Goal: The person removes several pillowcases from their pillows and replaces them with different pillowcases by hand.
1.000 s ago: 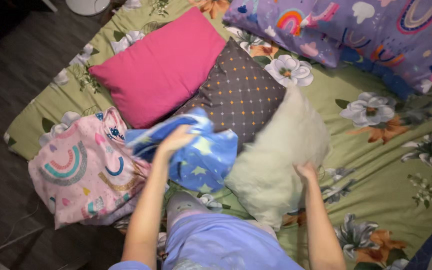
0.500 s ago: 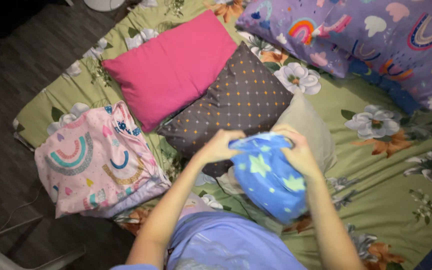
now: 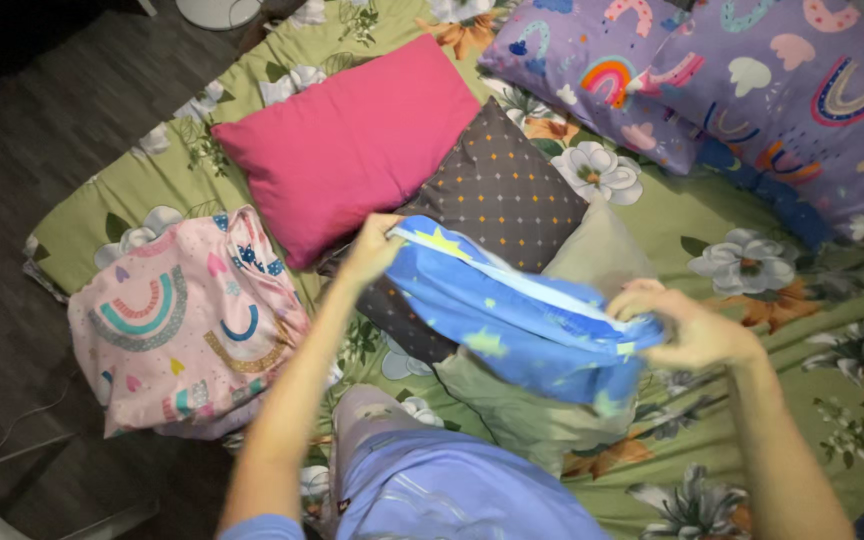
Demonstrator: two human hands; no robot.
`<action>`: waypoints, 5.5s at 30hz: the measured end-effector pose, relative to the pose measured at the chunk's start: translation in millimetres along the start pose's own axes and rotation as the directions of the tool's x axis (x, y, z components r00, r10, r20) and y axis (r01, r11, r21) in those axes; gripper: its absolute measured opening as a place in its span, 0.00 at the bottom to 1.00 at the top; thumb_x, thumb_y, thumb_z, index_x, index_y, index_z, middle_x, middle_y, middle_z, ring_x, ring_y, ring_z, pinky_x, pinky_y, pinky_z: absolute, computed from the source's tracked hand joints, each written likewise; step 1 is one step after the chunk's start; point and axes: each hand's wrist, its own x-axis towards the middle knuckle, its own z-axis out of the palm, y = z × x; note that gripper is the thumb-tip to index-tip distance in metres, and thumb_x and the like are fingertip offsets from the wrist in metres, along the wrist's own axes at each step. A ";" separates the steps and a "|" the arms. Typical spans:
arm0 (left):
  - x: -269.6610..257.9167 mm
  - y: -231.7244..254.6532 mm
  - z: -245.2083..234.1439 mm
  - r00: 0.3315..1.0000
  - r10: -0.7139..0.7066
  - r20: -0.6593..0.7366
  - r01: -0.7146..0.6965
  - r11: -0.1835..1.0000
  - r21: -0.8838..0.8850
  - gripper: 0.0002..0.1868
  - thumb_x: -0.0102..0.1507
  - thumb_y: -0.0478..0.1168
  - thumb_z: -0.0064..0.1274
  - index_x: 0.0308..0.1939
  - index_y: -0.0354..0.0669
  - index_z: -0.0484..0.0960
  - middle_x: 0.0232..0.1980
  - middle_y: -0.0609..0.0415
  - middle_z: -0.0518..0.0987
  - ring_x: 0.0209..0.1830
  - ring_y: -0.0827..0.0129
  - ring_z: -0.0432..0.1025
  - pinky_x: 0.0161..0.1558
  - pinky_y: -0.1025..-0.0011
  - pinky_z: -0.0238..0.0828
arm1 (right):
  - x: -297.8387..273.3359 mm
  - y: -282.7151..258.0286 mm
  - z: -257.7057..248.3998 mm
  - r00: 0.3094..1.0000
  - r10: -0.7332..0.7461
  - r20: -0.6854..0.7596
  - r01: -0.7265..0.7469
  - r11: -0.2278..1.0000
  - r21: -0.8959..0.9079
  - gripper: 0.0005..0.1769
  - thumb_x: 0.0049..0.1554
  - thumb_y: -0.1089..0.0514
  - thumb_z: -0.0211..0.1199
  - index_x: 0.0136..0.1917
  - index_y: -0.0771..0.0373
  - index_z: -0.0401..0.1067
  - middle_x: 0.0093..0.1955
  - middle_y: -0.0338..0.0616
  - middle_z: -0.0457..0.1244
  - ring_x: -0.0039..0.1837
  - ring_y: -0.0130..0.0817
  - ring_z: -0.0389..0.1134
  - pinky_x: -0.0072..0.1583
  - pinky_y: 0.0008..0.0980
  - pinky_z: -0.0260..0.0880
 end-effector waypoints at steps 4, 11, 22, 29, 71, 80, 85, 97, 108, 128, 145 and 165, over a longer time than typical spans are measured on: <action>-7.7 101.7 -41.1 0.927 -0.170 0.333 -0.126 0.696 0.707 0.16 0.57 0.44 0.58 0.43 0.39 0.89 0.34 0.42 0.84 0.31 0.65 0.79 0.37 0.64 0.75 | 19.5 -22.4 15.0 0.954 0.297 0.040 -0.254 0.872 -0.418 0.24 0.42 0.47 0.78 0.52 0.51 0.82 0.50 0.35 0.69 0.62 0.36 0.62 0.71 0.47 0.45; -41.9 143.9 -43.9 0.992 -0.053 0.115 -0.070 0.529 0.846 0.37 0.53 0.65 0.65 0.47 0.34 0.83 0.44 0.39 0.83 0.44 0.46 0.78 0.48 0.56 0.74 | 42.4 -74.1 14.1 0.969 -0.237 -0.077 0.204 0.933 -0.296 0.06 0.46 0.53 0.68 0.37 0.54 0.77 0.48 0.34 0.69 0.60 0.38 0.63 0.68 0.50 0.50; -122.0 128.7 -91.4 0.978 -0.018 -0.207 0.152 0.743 0.652 0.40 0.50 0.59 0.72 0.55 0.36 0.77 0.51 0.42 0.79 0.45 0.51 0.76 0.51 0.58 0.73 | 97.8 -72.5 10.0 0.890 -0.257 -0.376 -0.168 0.583 -0.795 0.09 0.40 0.55 0.75 0.33 0.60 0.78 0.52 0.42 0.68 0.57 0.46 0.65 0.59 0.50 0.56; -160.5 136.6 -66.6 0.825 0.058 -0.562 0.476 0.463 0.747 0.32 0.57 0.46 0.63 0.62 0.35 0.74 0.51 0.36 0.79 0.42 0.41 0.76 0.41 0.50 0.72 | 179.8 -65.1 31.8 0.796 -0.353 -0.491 -0.148 0.674 -0.724 0.04 0.62 0.65 0.67 0.51 0.66 0.77 0.63 0.41 0.68 0.60 0.41 0.66 0.65 0.36 0.68; -97.1 -233.2 -56.2 0.840 -0.345 -0.418 0.525 0.712 0.466 0.39 0.59 0.59 0.61 0.65 0.38 0.71 0.64 0.37 0.72 0.64 0.39 0.63 0.59 0.48 0.64 | 144.9 122.6 358.4 0.303 0.483 -0.822 -0.844 0.536 0.004 0.29 0.57 0.53 0.63 0.70 0.62 0.66 0.65 0.57 0.62 0.70 0.51 0.61 0.72 0.48 0.60; -37.9 -213.2 44.1 0.662 -0.538 -0.521 0.703 0.687 0.185 0.32 0.59 0.55 0.63 0.62 0.43 0.76 0.47 0.36 0.82 0.49 0.37 0.76 0.51 0.49 0.69 | 88.5 213.1 299.1 -0.540 0.734 -0.412 -0.767 -0.227 0.600 0.70 0.44 0.36 0.77 0.82 0.66 0.38 0.73 0.76 0.51 0.72 0.68 0.54 0.70 0.55 0.57; 25.9 -127.0 11.6 0.885 -0.107 -0.453 0.176 0.978 0.114 0.14 0.65 0.39 0.60 0.49 0.34 0.79 0.35 0.36 0.80 0.34 0.42 0.74 0.41 0.59 0.70 | 59.3 249.7 272.6 -0.284 0.675 -0.681 -0.834 0.177 0.523 0.39 0.52 0.48 0.68 0.71 0.71 0.66 0.60 0.64 0.67 0.62 0.56 0.68 0.63 0.46 0.67; 71.1 -119.9 -120.9 0.688 0.119 -0.716 0.344 0.815 0.466 0.18 0.68 0.44 0.61 0.49 0.33 0.75 0.45 0.40 0.78 0.46 0.51 0.71 0.49 0.54 0.68 | 146.7 205.0 287.4 0.221 0.649 -0.728 -0.648 0.655 0.387 0.36 0.47 0.56 0.73 0.67 0.68 0.68 0.62 0.53 0.67 0.65 0.43 0.67 0.67 0.39 0.65; 52.3 -61.7 -24.6 0.861 0.268 -0.432 0.266 0.487 0.832 0.35 0.60 0.42 0.58 0.70 0.37 0.67 0.72 0.33 0.63 0.76 0.37 0.52 0.71 0.36 0.45 | 192.1 268.8 249.1 0.769 0.608 -0.199 -0.503 0.767 0.398 0.27 0.61 0.42 0.65 0.59 0.68 0.76 0.49 0.45 0.69 0.54 0.38 0.70 0.59 0.36 0.72; 383.5 -131.2 276.0 0.985 0.100 -0.140 0.025 0.722 0.692 0.40 0.56 0.49 0.64 0.69 0.40 0.68 0.67 0.36 0.63 0.71 0.38 0.56 0.70 0.41 0.51 | 97.3 548.4 -160.7 0.024 0.937 -0.348 0.477 0.295 0.828 0.46 0.56 0.34 0.64 0.76 0.55 0.51 0.74 0.54 0.55 0.67 0.53 0.64 0.63 0.49 0.72; 336.4 -260.1 113.7 0.976 0.124 -0.177 0.006 0.803 0.596 0.44 0.55 0.46 0.65 0.74 0.44 0.65 0.80 0.36 0.55 0.79 0.41 0.52 0.75 0.50 0.47 | 134.7 657.5 -130.2 0.055 0.884 -0.464 -0.040 0.466 0.884 0.20 0.64 0.53 0.53 0.31 0.60 0.66 0.26 0.41 0.62 0.27 0.31 0.56 0.30 0.34 0.51; 318.8 -100.0 269.9 0.986 -0.018 -0.167 -0.040 0.940 -0.338 0.31 0.67 0.47 0.57 0.65 0.29 0.66 0.62 0.42 0.74 0.64 0.62 0.69 0.64 0.64 0.66 | 131.8 349.8 -67.6 0.655 0.471 -0.591 0.076 0.737 0.672 0.19 0.68 0.51 0.55 0.37 0.61 0.68 0.35 0.30 0.58 0.41 0.22 0.56 0.45 0.27 0.56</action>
